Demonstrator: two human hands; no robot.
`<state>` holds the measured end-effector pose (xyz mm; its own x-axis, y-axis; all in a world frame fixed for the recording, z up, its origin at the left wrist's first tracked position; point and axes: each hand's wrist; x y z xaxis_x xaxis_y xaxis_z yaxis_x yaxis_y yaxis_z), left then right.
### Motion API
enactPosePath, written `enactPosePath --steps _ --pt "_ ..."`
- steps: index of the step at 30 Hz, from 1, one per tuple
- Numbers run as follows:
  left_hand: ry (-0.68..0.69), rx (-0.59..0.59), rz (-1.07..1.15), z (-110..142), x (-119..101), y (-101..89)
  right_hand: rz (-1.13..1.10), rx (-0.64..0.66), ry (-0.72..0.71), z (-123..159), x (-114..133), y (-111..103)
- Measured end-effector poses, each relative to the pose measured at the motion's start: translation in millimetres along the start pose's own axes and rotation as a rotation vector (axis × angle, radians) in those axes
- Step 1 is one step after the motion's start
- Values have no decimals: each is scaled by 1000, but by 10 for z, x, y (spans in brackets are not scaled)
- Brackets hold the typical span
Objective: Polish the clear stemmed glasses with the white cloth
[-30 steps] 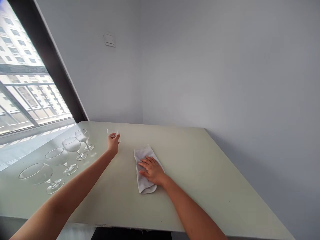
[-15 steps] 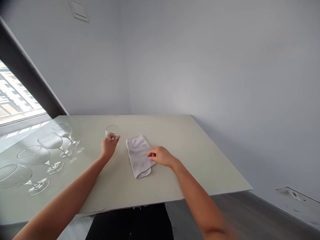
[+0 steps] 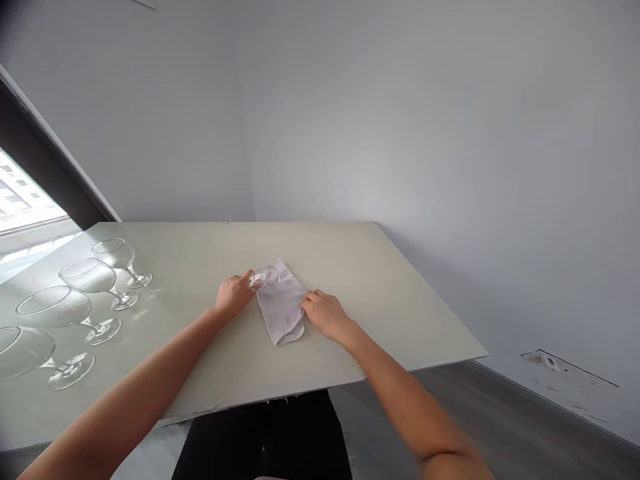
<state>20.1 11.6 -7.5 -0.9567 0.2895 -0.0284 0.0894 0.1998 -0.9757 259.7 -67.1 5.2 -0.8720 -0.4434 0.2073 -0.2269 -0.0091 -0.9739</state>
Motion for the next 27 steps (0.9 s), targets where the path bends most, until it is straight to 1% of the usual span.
enactPosePath --steps 5,8,12,15,19,22,24,25,27 --pt "-15 5 -8 -5 8 -15 -60 -129 -7 -72 73 -191" --pt "-32 17 5 -5 7 -34 -127 -181 8 -119 152 -294" --pt "-49 30 36 -1 -2 -57 -183 -229 40 -117 288 -355" --pt "-73 50 62 -5 1 -64 -196 -213 9 -28 349 -290" --pt "-100 65 94 -22 21 -57 -174 -130 -56 163 373 -77" --pt "-107 62 111 -31 33 -48 -159 -180 -55 289 459 78" --pt "-112 56 116 -33 37 -44 -174 -234 -98 339 575 148" --pt "-115 52 119 -32 39 -43 -182 -239 -135 353 641 172" --pt "-120 39 134 -29 43 -45 -188 -198 -200 360 756 198"
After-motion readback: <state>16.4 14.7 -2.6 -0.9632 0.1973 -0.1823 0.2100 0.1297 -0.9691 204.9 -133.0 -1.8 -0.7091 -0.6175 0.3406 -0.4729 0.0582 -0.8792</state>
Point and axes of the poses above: each hand's wrist, its own z-axis away from the middle knuckle, its own y-axis out of the palm, x = y × z, and after that the axes turned 5 degrees about -z, right-handed
